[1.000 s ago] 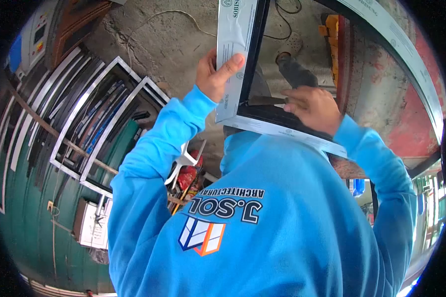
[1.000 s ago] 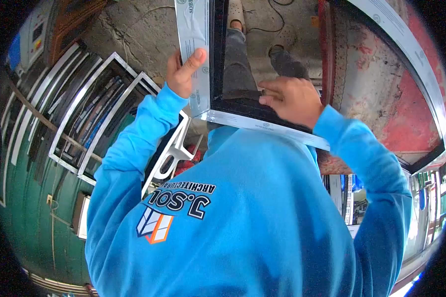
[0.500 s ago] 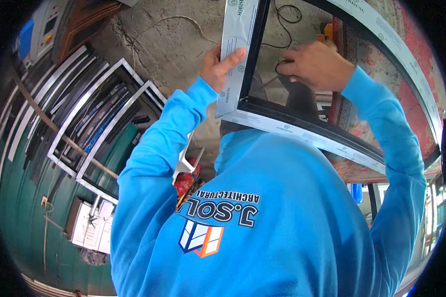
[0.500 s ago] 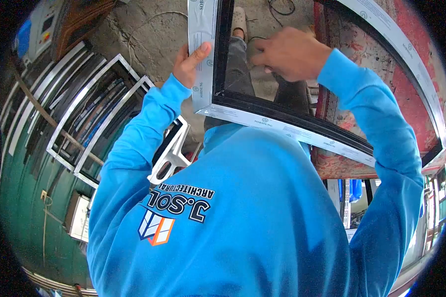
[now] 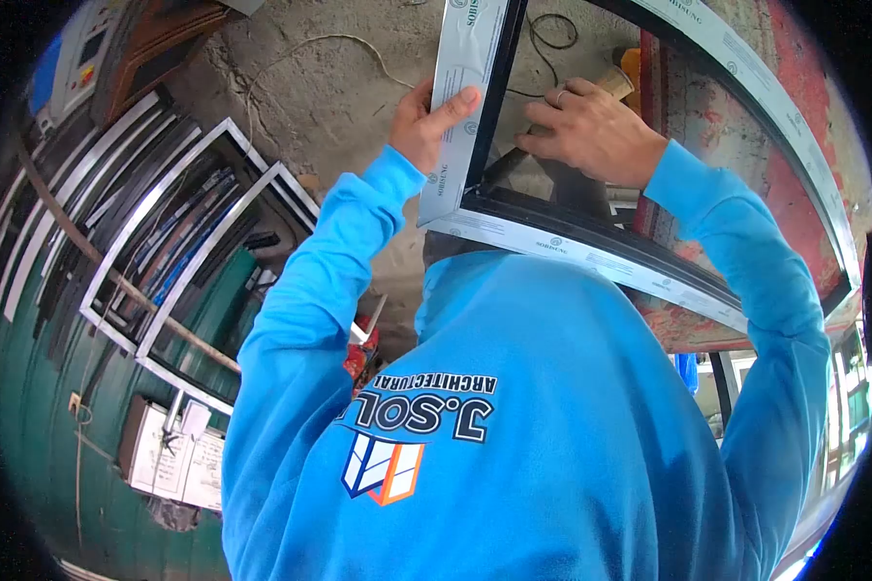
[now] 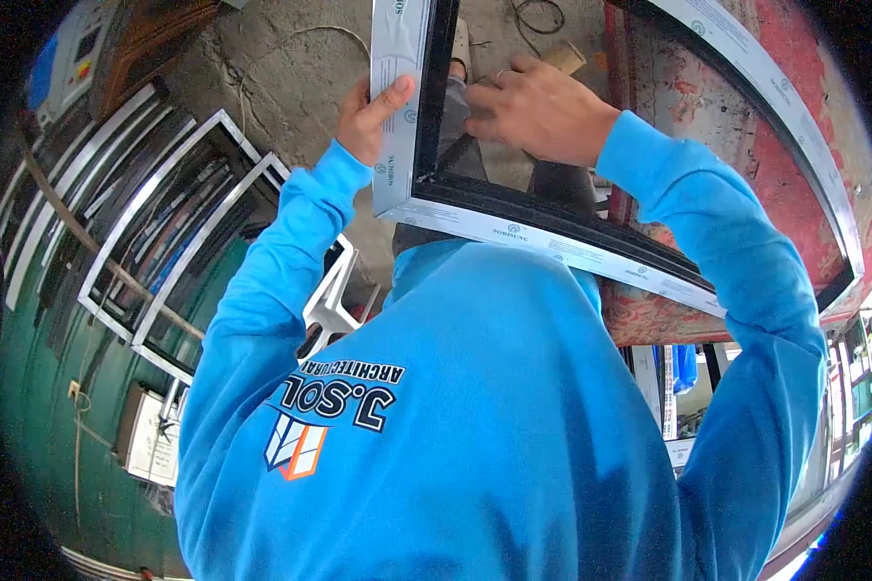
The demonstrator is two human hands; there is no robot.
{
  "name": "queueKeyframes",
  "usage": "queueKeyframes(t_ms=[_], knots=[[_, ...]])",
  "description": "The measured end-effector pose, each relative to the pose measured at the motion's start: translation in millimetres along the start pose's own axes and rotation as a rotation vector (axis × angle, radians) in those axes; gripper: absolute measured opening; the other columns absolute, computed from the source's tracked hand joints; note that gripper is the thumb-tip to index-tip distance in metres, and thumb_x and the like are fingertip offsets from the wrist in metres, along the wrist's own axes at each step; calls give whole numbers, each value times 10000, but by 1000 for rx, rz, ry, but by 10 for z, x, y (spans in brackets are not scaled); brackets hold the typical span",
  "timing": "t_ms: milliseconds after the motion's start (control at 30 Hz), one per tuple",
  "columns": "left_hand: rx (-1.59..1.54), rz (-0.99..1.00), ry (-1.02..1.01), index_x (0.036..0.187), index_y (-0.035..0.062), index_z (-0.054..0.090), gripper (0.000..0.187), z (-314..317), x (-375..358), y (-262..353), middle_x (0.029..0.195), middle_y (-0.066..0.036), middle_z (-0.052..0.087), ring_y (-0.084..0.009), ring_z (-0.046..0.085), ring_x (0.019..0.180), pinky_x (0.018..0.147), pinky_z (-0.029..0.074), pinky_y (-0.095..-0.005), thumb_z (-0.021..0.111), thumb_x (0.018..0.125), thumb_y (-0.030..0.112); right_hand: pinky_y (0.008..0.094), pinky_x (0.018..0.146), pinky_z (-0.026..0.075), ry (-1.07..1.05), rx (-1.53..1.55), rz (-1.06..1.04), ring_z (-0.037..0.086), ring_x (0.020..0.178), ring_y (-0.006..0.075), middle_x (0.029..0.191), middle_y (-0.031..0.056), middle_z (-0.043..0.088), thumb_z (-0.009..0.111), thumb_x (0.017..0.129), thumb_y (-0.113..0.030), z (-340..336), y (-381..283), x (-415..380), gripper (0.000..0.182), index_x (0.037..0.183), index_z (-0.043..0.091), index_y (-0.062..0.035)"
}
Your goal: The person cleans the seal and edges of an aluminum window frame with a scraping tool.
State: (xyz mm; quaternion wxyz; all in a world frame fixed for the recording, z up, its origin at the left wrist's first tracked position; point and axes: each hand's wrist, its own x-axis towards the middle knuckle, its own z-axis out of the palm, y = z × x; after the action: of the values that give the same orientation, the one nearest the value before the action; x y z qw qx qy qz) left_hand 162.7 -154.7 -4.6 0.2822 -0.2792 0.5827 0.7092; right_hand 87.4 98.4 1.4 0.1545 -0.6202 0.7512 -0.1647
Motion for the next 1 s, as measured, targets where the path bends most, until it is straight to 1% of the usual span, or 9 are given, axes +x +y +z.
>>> queueKeyframes(t_ms=[167, 233, 333, 433, 567, 667, 733, 833, 1000], knots=[[50, 15, 49, 1202, -31, 632, 553, 29, -33, 28, 1073, -110, 695, -170, 640, 960, 848, 511, -305, 766, 874, 393, 464, 774, 547, -35, -48, 5, 679, 952, 262, 1181, 41, 608, 690, 814, -176, 1, 76, -151, 399, 1208, 676, -236], [56, 14, 46, 1198, -29, 637, 549, 42, -32, 41, 1077, -111, 695, -172, 638, 965, 854, 508, -307, 761, 876, 398, 496, 802, 529, -317, 274, 261, 680, 948, 337, 1152, 108, 629, 674, 849, -150, -94, 13, -192, 409, 1254, 621, -166], [66, -1, 30, 1198, -23, 642, 531, 20, -28, 23, 1082, -104, 696, -171, 637, 967, 851, 508, -306, 751, 885, 392, 503, 821, 523, -245, 488, 432, 662, 953, 406, 1095, 188, 645, 664, 873, -147, -63, -101, -336, 423, 1278, 558, -88], [53, 15, 27, 1201, -7, 650, 504, 16, -13, 11, 1071, -89, 699, -162, 640, 950, 838, 510, -301, 746, 893, 380, 497, 846, 521, -268, 652, 537, 640, 983, 426, 1050, 229, 651, 668, 878, -166, -161, -252, -478, 420, 1252, 533, -31], [35, 17, 20, 1193, 1, 660, 490, 14, -17, -6, 1053, -80, 704, -151, 645, 927, 823, 515, -295, 744, 895, 381, 495, 858, 519, -37, 895, 465, 631, 1010, 431, 1070, 232, 645, 655, 893, -180, -251, -483, -541, 410, 1264, 536, -52], [22, 20, 1, 1185, 5, 666, 497, -28, 30, -69, 1044, -79, 707, -149, 649, 918, 815, 519, -294, 749, 889, 396, 496, 864, 516, -92, 775, 554, 624, 1036, 435, 1085, 225, 645, 649, 900, -199, -328, -548, -530, 428, 1297, 535, -86], [-4, 22, -12, 1180, 7, 668, 505, -23, 36, -68, 1040, -78, 708, -149, 652, 913, 810, 522, -296, 753, 883, 407, 479, 897, 499, -176, 812, 532, 630, 1048, 399, 1188, 208, 631, 597, 936, -183, -355, -540, -541, 428, 1354, 548, -104], [17, -5, 15, 1173, 12, 672, 526, -15, 5, -55, 1036, -77, 709, -151, 656, 915, 813, 525, -299, 766, 867, 429, 472, 908, 498, -342, 931, 509, 627, 1053, 396, 1198, 200, 628, 578, 958, -213, -431, -567, -440, 455, 1403, 547, -123], [19, -1, 4, 1173, 12, 671, 540, -20, 32, -66, 1042, -84, 711, -155, 658, 942, 838, 524, -295, 776, 857, 437, 477, 941, 497, -360, 984, 394, 643, 1081, 384, 1206, 199, 667, 553, 983, -317, -140, -581, -359, 453, 1418, 549, -189]])
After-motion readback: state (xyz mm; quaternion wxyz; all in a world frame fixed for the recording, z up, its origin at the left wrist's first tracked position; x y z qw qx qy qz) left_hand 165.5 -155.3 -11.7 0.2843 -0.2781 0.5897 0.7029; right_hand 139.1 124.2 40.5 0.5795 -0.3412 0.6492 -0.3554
